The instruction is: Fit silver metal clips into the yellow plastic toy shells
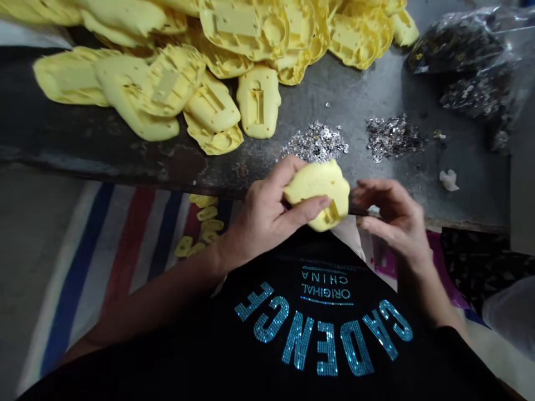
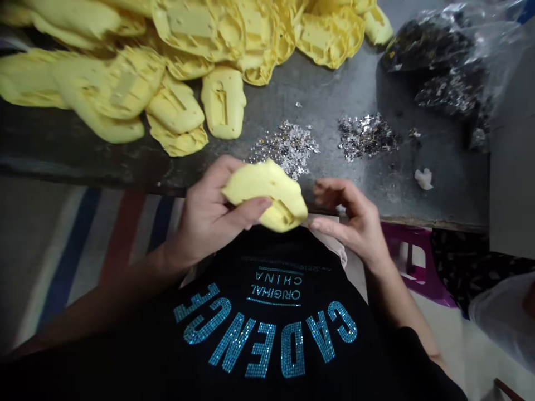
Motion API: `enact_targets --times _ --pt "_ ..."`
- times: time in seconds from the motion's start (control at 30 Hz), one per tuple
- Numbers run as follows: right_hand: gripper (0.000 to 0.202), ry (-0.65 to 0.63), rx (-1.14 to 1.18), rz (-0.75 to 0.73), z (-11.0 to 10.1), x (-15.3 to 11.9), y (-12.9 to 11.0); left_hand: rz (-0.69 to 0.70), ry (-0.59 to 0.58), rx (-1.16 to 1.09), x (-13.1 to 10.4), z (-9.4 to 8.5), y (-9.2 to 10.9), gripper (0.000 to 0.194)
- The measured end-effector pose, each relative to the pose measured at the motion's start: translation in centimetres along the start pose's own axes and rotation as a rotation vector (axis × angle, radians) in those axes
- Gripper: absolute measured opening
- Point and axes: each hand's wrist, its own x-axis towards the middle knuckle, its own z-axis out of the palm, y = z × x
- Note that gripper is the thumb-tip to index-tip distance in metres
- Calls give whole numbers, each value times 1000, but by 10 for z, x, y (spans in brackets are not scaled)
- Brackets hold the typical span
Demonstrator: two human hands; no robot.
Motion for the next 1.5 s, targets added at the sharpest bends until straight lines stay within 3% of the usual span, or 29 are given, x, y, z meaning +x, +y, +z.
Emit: enact_targets --times 0.1,0.17,0.23,0.33,0.4,0.5,0.6,0.7,0.8,0.97,1.1,1.2,1.3,1.37,1.5 --pt "60 -181 60 102 -5 12 -17 37 -222 272 4 -4 1 41" --pt "45 -243 243 235 5 15 -20 -57 -258 146 2 -1 -4 51" --pt "39 -134 438 345 21 13 -15 -63 -200 -37 -6 2 -14 70" --pt "44 95 596 424 41 3 0 8 -126 -108 -23 4 -30 93" --pt "44 83 600 440 41 0 6 18 -78 -82 -31 2 -36 89" --pt "41 -48 320 323 21 11 10 -31 73 -35 -35 -3 -37 68" --pt "19 59 -343 74 -6 44 20 -84 184 -123 -28 -9 -40 57" --pt "7 10 -868 9 -17 81 36 -67 206 -246 -20 -13 -47 54" --pt "11 -62 -1094 6 -9 103 46 -47 229 -251 -18 -17 -50 52" --pt "16 -64 -1235 -43 1 112 45 -76 248 -237 -16 -20 -49 55" --pt "12 -29 -1121 36 -9 106 39 -47 250 -233 -12 -15 -47 52" --pt "12 37 -642 109 -9 85 27 -47 253 -159 -11 -7 -41 56" --pt "19 52 -134 144 3 56 9 -51 190 -116 -11 2 -33 62" --pt "18 71 -84 107 14 39 -1 -29 151 -105 -12 7 -28 63" --pt "13 101 -240 -33 23 21 -9 -27 136 -15 -17 10 -25 65"
